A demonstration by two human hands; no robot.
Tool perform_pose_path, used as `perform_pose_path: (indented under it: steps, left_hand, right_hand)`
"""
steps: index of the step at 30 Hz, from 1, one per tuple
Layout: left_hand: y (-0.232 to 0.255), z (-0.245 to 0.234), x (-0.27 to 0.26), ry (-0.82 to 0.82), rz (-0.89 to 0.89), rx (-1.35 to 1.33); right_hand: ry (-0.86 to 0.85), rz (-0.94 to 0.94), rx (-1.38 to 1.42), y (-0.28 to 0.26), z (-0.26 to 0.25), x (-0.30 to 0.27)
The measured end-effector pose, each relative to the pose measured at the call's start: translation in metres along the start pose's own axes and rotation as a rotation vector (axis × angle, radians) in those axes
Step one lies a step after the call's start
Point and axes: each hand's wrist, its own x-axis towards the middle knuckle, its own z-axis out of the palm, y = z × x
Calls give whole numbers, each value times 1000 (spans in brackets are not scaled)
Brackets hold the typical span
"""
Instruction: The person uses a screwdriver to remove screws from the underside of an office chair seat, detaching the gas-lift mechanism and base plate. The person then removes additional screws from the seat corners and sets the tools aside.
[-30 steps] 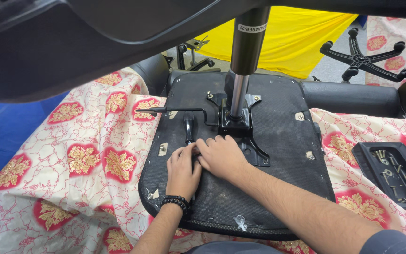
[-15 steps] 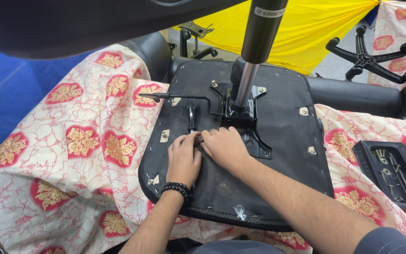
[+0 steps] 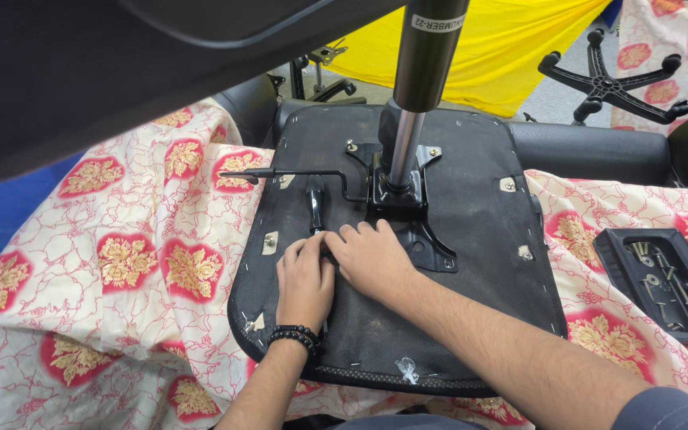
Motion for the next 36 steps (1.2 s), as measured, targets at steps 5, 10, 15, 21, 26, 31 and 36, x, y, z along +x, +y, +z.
perform_pose_path:
  steps: [5, 10, 15, 21, 26, 31, 36]
  left_hand:
    - [2, -2, -1, -28, -52, -20]
    - [4, -4, 0, -52, -89, -19]
    - [2, -4, 0, -62, -40, -24]
    - [0, -2, -1, -25, -27, -3]
    - [0, -2, -1, -20, 5, -9]
    - [2, -4, -1, -20, 9, -13]
    - [4, -5, 0, -51, -29, -19]
  right_hand:
    - [-281, 113, 24, 1, 0, 5]
    - [-51, -58, -34, 6, -1, 0]
    - [-236, 57, 17, 11, 0, 1]
    - [-75, -38, -18, 7, 1, 0]
    - [-254, 91, 28, 7, 1, 1]
    - [-233, 2, -64, 7, 1, 1]
    - [-208, 39, -42, 7, 1, 0]
